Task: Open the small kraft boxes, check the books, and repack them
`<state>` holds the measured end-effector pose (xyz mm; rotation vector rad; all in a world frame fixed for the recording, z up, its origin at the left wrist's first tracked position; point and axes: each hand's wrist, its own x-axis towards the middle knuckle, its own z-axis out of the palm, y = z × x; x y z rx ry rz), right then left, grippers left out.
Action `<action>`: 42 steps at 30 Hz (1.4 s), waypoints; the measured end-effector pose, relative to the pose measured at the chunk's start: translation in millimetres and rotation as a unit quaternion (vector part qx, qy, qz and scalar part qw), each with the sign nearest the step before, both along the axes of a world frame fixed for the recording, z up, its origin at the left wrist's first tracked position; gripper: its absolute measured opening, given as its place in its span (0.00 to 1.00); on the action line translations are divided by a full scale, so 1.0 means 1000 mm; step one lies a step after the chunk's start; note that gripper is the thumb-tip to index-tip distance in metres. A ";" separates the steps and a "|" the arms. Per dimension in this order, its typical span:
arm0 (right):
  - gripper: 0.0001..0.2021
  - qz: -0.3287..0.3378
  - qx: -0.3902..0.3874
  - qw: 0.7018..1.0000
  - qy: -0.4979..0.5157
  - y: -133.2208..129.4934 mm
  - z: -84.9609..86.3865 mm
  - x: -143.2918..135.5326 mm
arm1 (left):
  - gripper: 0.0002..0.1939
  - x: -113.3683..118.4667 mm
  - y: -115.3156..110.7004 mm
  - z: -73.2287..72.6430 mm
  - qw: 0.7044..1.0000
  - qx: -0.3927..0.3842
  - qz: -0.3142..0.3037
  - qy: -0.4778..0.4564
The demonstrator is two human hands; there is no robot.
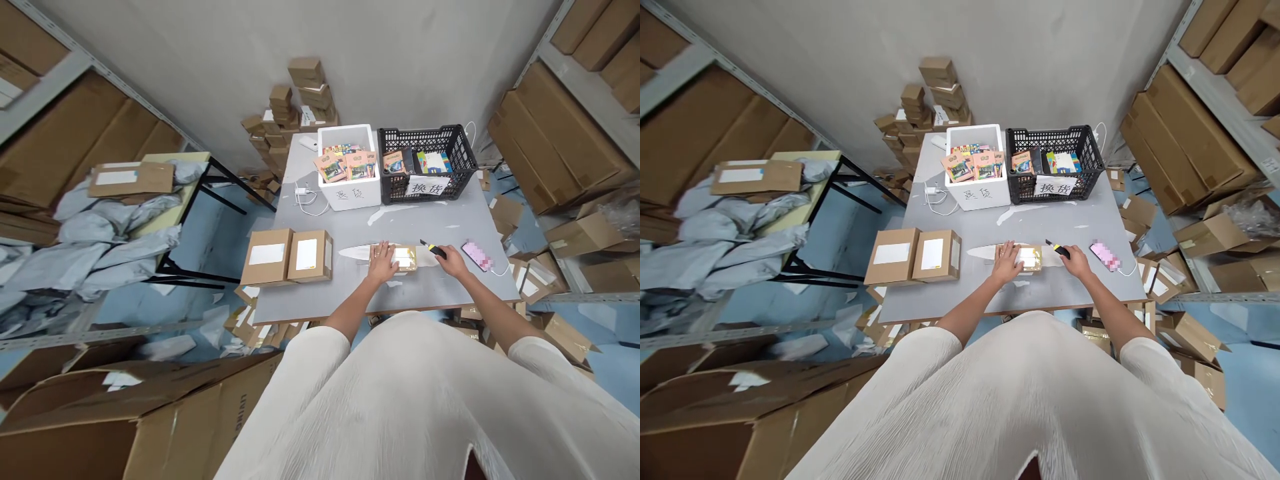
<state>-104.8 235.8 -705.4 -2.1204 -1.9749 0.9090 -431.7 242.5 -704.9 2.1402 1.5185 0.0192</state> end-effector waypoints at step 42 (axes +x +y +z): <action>0.19 -0.158 -0.080 0.963 0.202 -0.011 -0.003 -0.053 | 0.53 0.057 0.009 0.009 0.993 -0.089 -0.032 0.068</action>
